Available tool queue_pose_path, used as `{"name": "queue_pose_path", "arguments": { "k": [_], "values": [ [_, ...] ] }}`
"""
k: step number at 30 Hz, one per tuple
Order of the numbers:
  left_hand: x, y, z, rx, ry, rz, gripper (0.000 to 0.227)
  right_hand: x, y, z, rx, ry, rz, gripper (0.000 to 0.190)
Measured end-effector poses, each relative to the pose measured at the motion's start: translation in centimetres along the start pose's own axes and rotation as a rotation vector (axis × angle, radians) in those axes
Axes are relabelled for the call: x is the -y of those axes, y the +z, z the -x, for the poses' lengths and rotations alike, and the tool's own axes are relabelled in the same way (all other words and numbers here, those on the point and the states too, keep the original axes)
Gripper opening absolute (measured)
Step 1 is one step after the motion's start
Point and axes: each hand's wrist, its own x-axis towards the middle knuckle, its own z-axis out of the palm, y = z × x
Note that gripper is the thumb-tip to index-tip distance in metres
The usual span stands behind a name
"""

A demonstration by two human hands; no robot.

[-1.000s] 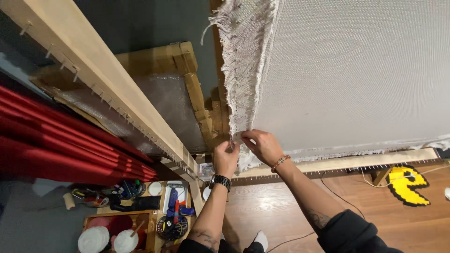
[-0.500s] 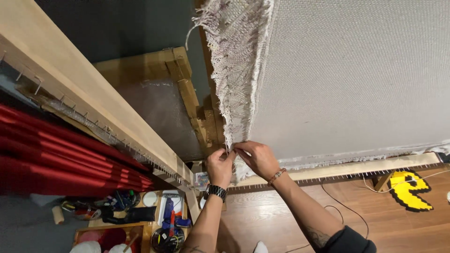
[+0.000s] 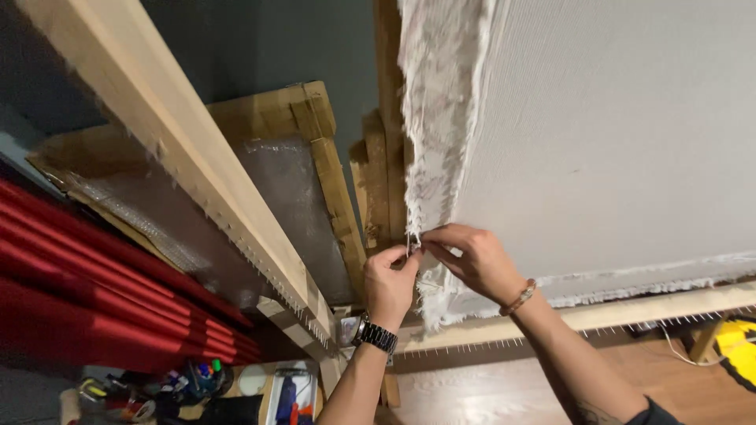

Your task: Stretching and securing a canvas fabric onto a wooden frame with pins

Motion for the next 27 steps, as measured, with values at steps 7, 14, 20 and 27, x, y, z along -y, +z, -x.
{"name": "queue_pose_path", "arguments": {
  "k": [7,14,20,27],
  "values": [
    [1.8,0.9,0.6,-0.092,0.187,0.072,0.011,0.2,-0.2,0.9,0.035,-0.135,0.072,0.022],
    [5.1,1.9,-0.2,-0.067,0.378,0.153,0.009,0.8,0.3,2.5,0.025,-0.304,0.210,0.021],
    [7.4,3.4,-1.1,-0.130,0.462,0.151,0.014,-0.5,1.0,3.2,-0.022,-0.461,0.395,0.016],
    [9.4,4.2,-3.6,-0.129,0.522,0.167,0.014,-0.7,1.6,4.1,-0.085,-0.554,0.492,0.015]
  ]
}}
